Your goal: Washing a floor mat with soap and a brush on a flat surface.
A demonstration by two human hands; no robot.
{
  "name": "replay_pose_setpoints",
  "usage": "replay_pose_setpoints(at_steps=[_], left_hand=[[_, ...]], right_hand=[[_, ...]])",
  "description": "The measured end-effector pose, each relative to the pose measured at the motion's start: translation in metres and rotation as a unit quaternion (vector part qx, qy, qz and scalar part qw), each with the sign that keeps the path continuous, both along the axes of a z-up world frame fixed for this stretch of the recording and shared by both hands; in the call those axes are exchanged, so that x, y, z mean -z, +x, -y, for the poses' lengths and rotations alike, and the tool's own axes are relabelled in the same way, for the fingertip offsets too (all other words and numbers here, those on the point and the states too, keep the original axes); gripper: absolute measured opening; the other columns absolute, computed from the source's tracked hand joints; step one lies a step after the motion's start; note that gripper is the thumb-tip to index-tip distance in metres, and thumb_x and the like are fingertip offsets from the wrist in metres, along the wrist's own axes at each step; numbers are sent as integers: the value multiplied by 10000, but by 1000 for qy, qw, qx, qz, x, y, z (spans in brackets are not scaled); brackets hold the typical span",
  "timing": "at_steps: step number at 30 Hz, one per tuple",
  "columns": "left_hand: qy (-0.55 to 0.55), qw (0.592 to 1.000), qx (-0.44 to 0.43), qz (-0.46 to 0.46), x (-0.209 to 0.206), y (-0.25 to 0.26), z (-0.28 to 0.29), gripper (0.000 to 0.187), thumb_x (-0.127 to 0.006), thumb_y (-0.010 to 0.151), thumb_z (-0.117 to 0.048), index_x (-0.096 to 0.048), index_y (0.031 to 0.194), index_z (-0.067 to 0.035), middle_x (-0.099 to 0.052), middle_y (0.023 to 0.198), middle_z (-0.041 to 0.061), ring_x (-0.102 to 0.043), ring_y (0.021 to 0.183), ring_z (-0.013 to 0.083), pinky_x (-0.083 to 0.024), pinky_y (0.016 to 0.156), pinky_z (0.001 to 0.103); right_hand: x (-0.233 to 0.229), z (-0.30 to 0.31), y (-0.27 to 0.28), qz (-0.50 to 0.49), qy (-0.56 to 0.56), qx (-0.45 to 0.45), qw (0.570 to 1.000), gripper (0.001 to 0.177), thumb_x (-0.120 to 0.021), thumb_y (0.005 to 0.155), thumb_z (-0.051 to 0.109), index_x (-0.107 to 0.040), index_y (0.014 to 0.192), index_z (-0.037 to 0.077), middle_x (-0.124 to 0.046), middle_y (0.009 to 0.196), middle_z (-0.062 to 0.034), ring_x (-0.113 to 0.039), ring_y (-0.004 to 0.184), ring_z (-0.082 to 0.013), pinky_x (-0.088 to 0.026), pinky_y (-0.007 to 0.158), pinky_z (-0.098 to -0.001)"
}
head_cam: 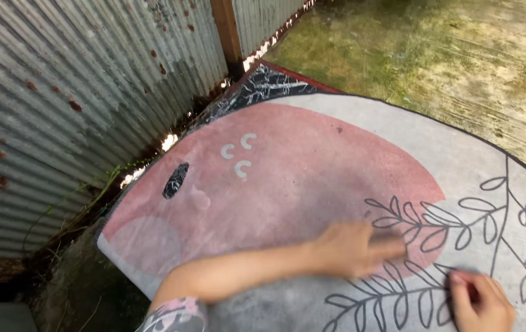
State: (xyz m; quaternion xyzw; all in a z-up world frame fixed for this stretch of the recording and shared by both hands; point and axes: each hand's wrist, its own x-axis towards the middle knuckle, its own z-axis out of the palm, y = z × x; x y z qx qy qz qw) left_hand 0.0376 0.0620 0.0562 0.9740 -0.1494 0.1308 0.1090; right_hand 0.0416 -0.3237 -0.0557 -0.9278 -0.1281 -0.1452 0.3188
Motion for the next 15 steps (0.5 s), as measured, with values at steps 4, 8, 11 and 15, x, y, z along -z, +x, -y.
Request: replay_pose_setpoints(at_steps=[4, 8, 11, 15], left_hand=[[37, 996, -27, 73, 39, 12, -131, 492, -549, 951, -338, -522, 1440, -288, -703, 1289, 118, -693, 944, 320, -565, 697, 479], [23, 922, -370, 110, 83, 78, -242, 476, -560, 988, -439, -555, 1410, -220, -672, 792, 214, -690, 705, 362, -547, 583, 531], [15, 943, -316, 103, 91, 92, -112, 462, -589, 921, -401, -588, 1325, -177, -708, 1026, 196, -716, 755, 330, -549, 591, 538], [-96, 991, 67, 62, 39, -3, 69, 465, -588, 957, -328, -558, 1421, -346, -691, 1130, 129, -688, 979, 368, -558, 781, 542]], right_hand=[[0, 22, -4, -40, 85, 30, 995, 177, -713, 1022, 235, -751, 1014, 62, -669, 769, -70, -617, 615, -113, -489, 614, -257], [-16, -3, 0, -44, 14, 49, 998, 183, -747, 991, 222, -763, 1007, 41, -653, 738, -94, -583, 607, -150, -461, 598, -294], [-35, -19, -4, -39, 4, 37, 999, 173, -727, 1010, 211, -759, 983, 43, -668, 776, -89, -591, 622, -133, -472, 625, -278], [-27, 1, -11, -69, 85, 65, 992, 172, -689, 1049, 185, -739, 1020, 22, -679, 783, -49, -587, 661, -87, -469, 663, -252]])
